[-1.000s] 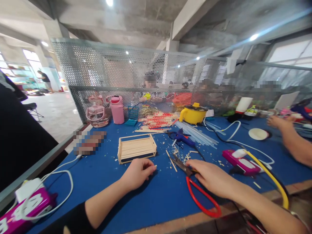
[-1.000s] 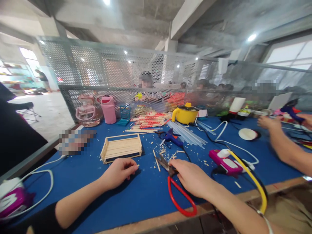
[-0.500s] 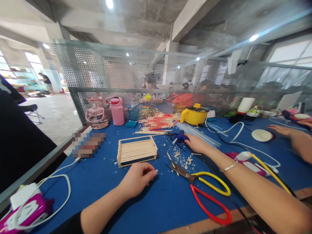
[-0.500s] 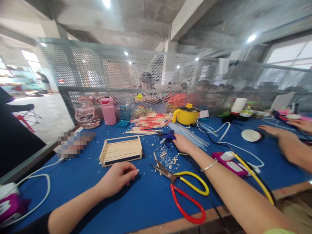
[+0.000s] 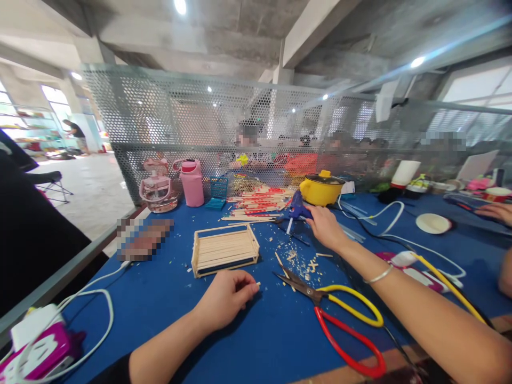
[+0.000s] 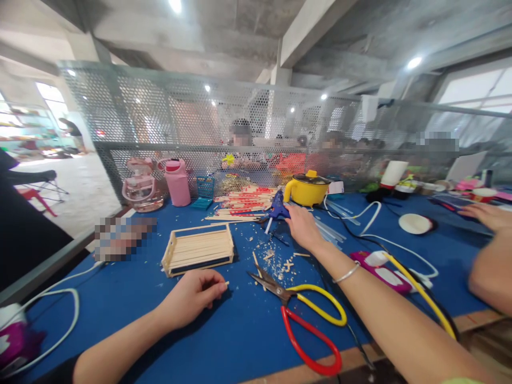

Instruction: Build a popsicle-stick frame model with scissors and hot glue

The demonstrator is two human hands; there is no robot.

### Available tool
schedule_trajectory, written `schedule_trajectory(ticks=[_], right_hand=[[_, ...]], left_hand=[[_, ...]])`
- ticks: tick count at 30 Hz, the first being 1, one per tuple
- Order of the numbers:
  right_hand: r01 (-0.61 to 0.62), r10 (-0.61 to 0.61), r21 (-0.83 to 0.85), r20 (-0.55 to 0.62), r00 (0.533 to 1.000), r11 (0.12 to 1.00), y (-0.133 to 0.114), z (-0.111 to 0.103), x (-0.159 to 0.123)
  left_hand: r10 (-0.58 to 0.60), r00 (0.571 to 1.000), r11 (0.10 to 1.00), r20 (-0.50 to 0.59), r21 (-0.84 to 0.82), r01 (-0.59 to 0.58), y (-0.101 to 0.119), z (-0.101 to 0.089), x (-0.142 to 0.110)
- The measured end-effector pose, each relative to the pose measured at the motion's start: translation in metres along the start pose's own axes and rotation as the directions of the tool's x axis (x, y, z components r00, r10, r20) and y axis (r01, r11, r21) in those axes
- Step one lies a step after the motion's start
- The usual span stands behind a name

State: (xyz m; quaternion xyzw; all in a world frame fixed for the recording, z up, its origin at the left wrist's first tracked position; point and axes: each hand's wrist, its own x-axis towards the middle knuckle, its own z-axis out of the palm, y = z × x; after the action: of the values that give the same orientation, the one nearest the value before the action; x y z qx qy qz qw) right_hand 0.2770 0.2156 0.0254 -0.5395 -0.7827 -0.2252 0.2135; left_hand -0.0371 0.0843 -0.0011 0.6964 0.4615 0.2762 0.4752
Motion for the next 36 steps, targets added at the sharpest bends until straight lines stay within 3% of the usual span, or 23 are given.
schedule_trajectory(ticks=[5,19,27,36], right_hand=[[0.113,-0.113,0.036,0.004,0.994,0.993,0.008,0.007,-0.006],[0.006,-0.004,0.101,-0.022,1.000,0.995,0.018,0.036,-0.018],[-0.028,0.034,0.122,-0.053,0.998,0.992,0.017,0.031,-0.015],[-0.081,0.075,0.138,0.044,0.996,0.987,0.020,0.046,-0.021]], left_hand=[[0.005,1.000,1.000,0.002,-0.009,-0.005,0.000,0.000,0.000],[-0.009,1.000,1.000,0.006,-0.019,0.009,0.001,0.001,-0.001],[-0.007,1.000,0.999,-0.028,-0.034,0.006,0.001,0.003,0.000],[0.000,1.000,1.000,-0.011,-0.013,0.000,0.000,0.001,-0.001]])
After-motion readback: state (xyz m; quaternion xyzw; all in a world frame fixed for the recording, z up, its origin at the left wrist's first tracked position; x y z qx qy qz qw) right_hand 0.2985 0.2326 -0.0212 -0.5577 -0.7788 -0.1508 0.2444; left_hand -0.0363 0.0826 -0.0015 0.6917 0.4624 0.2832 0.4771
